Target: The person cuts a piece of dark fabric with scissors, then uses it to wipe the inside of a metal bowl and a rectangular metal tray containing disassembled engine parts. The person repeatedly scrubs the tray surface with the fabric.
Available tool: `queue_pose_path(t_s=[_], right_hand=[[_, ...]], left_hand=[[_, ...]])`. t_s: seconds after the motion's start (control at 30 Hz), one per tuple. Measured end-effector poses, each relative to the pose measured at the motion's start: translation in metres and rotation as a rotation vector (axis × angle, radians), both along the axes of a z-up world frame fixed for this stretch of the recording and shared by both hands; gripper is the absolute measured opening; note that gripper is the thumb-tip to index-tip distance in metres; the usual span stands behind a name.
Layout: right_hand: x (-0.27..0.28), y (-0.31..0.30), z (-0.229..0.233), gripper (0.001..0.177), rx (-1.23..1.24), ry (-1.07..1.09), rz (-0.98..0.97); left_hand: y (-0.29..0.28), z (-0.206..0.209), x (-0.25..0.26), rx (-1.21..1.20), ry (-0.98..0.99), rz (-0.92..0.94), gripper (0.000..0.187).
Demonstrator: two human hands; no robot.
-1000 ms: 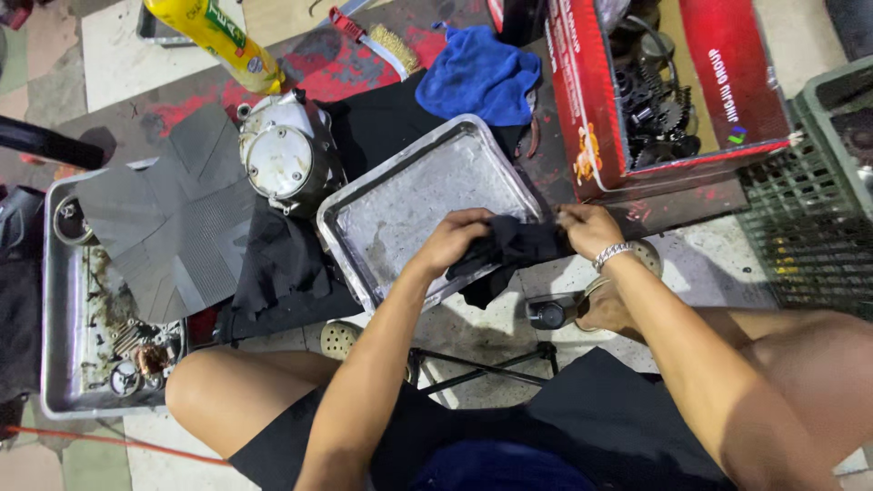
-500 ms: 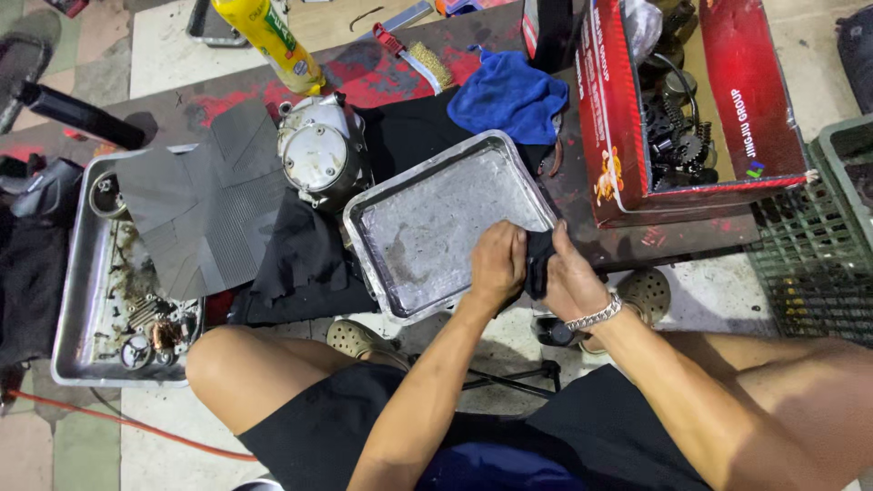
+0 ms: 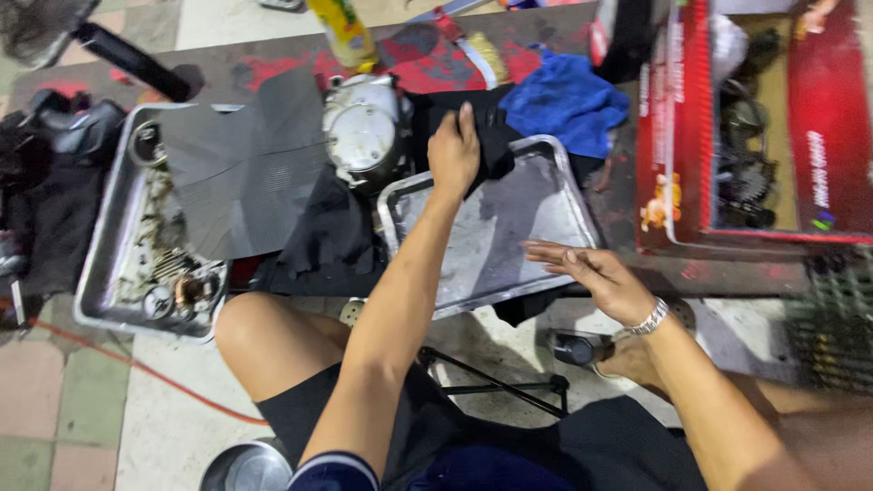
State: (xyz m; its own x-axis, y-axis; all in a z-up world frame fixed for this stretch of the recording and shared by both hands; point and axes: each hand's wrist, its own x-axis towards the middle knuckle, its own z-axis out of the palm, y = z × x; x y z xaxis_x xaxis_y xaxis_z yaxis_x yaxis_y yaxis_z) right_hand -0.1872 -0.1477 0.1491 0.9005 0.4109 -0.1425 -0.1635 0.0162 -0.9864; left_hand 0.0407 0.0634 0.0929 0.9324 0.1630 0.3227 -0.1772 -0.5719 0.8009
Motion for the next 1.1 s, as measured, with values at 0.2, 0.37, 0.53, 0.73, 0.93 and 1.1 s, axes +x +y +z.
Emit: queue_pose_path(t_s=[0.2, 0.37, 0.53, 0.73, 0.93, 1.1], right_hand=[[0.000, 0.019, -0.021, 0.038, -0.584, 0.108, -0.169], [-0.004, 0.028, -0.026, 0.056, -0.447, -0.256, -0.248], [0.000, 0.029, -0.018, 0.044, -0.614, -0.079, -0.267], [0.002, 0.054, -0.020, 0.054, -0.110, 0.092, -0.255], [0.024, 0.074, -0.036, 0.068, 0.383, 0.194, -0.296], [0.049, 0.064, -0.030, 0.061, -0.180, -0.132, -0.468]], left_hand=[[0.124, -0.002, -0.009, 0.229, 0.247, 0.118, 0.057], [0.216, -0.053, -0.092, 0.918, 0.077, 0.541, 0.072], [0.238, -0.018, -0.113, 0.381, 0.131, 0.192, 0.028], [0.186, 0.082, -0.129, -0.868, 0.489, -0.234, 0.033], [0.123, 0.056, -0.130, -0.909, 0.790, -0.534, 0.021], [0.131, 0.001, -0.120, -0.614, 0.633, -0.510, 0.021]])
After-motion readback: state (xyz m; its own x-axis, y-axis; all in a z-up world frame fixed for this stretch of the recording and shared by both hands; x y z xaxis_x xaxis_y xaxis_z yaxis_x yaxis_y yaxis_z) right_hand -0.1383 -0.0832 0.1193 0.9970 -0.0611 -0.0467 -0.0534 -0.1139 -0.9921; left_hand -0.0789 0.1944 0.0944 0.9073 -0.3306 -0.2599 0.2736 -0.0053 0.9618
